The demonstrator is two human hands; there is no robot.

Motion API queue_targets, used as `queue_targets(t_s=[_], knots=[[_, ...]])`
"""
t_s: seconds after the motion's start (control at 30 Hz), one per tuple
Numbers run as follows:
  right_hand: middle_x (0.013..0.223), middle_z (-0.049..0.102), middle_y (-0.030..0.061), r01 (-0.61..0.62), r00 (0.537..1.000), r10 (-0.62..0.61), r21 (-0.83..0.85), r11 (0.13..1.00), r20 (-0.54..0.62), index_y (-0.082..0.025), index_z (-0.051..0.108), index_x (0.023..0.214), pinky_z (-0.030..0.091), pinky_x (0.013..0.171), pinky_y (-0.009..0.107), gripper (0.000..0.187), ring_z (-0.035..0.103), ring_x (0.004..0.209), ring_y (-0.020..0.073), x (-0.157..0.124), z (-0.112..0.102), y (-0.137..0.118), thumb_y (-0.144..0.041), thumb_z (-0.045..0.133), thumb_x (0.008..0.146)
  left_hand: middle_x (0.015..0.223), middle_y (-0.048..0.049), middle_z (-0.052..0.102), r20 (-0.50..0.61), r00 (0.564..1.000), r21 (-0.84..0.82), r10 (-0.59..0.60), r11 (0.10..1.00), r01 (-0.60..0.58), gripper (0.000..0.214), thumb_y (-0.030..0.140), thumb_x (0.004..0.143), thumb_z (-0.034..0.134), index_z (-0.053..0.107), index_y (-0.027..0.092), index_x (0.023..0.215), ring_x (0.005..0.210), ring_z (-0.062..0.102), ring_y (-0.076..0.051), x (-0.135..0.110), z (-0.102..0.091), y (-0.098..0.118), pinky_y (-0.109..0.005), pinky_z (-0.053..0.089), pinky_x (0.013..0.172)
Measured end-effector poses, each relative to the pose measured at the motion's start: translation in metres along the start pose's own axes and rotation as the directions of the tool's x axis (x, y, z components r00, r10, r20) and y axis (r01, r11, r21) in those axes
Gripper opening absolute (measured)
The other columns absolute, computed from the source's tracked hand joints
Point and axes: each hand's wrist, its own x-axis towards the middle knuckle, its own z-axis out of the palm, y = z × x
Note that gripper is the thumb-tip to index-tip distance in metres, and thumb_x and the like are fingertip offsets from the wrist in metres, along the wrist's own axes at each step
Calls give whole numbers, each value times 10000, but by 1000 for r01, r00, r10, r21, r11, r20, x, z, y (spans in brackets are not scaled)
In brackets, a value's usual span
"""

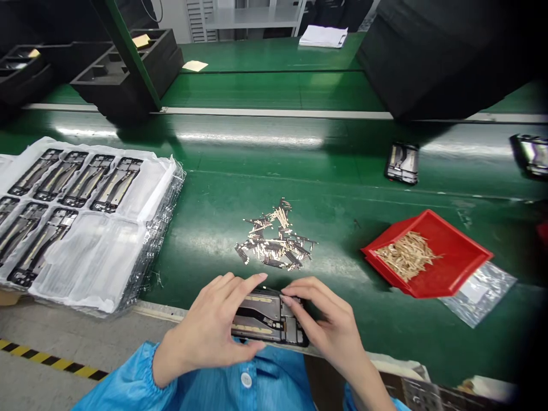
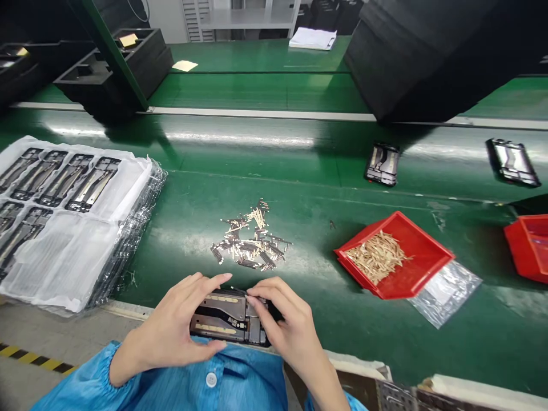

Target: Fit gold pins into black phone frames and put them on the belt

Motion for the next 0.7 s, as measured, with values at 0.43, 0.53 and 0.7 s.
queue_targets(t_s=[0.43,0.53,0.7], knots=[[964,759,75,172,984,-171,34,984,-47,-240,753,1067,623,746,345,245,742,853,218,5,9,10,-38,632,1000,960,-4,816,-426,903,-148,-54,989,-11,467,216,1062,691,499,272,1484,835,674,-216,14,24,-11,-387,461,844],[977,766,80,173,984,-171,28,984,-57,-246,768,1074,622,747,361,254,745,862,228,5,11,9,-42,633,1003,962,3,830,-466,884,-145,-47,989,-23,458,182,1046,708,527,275,1456,821,663,-214,14,28,-11,-391,451,828],[957,770,74,149,978,-144,24,989,-149,-251,775,1048,614,724,362,255,743,855,234,6,17,7,-36,650,992,967,-13,834,-578,816,-73,30,993,-88,257,144,1013,731,628,264,1216,814,694,-211,14,31,-10,-390,475,772]])
